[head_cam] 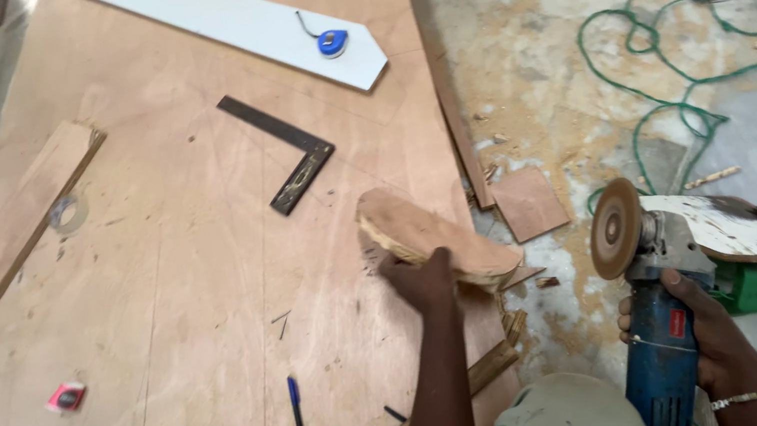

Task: The person measures, hammers nails into, and then uses a hand-held power sander to smooth the edges of a curved wooden piece.

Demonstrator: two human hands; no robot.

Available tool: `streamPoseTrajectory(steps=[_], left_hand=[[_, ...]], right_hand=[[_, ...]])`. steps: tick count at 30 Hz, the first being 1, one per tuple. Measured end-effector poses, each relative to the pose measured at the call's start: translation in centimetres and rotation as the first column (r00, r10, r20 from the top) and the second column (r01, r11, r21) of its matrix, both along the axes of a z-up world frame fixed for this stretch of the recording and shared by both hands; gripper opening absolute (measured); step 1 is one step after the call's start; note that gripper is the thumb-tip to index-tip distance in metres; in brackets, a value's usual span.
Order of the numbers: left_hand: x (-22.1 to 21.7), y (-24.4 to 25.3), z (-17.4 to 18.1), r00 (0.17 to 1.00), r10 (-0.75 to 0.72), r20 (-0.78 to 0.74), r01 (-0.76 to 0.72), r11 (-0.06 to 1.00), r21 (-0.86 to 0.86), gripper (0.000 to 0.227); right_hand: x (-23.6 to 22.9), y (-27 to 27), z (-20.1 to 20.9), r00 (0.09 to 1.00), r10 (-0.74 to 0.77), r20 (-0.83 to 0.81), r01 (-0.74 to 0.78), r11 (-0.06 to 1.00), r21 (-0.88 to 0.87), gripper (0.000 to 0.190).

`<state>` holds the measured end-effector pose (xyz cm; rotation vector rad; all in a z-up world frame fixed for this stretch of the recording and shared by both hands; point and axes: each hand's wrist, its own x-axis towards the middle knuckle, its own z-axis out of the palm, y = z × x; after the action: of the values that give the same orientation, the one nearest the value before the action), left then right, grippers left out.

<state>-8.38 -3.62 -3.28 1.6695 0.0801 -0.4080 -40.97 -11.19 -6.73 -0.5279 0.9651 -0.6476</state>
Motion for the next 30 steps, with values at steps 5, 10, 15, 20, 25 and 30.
streamPoseTrajectory(steps=[5, 10, 15, 20, 25, 30], left_hand=[[-0.4, 0.1, 1.5, 0.971, 0.051, 0.233, -0.069, 0.995, 0.068, 0.078], [-0.6, -1.8, 3.9, 0.939, -0.117, 0.323, 0.068, 0.985, 0.159, 0.093], [3.3, -0.6, 3.2, 0.303, -0.519, 0.799, -0.054, 0.828, 0.559, 0.083], [14.5, -1.3, 4.0, 0.024, -0.867, 0.498, 0.371, 0.471, 0.800, 0.085], [18.3, -3.4, 4.8, 0.065, -0.956, 0.286, 0.294, 0.292, 0.910, 0.079], [19.1, -1.3, 2.6, 0.342, -0.901, 0.265, 0.568, 0.423, 0.706, 0.052]], right_hand=[[0.6, 1.0, -1.0, 0.974, -0.070, 0.215, 0.059, 0.997, 0.056, 0.065], [-0.1, 2.2, -3.3, 0.905, -0.099, 0.413, 0.095, 0.995, 0.029, 0.065], [-2.7, 2.4, -5.0, 0.793, -0.089, 0.602, 0.075, 0.996, 0.049, 0.069], [-4.9, 2.6, -6.3, 0.812, -0.120, 0.572, 0.146, 0.989, 0.001, 0.083], [-4.9, 3.6, -6.4, 0.765, -0.095, 0.637, 0.183, 0.980, -0.074, 0.086], [-6.0, 4.5, -4.4, 0.834, -0.163, 0.526, 0.248, 0.964, -0.094, 0.087]])
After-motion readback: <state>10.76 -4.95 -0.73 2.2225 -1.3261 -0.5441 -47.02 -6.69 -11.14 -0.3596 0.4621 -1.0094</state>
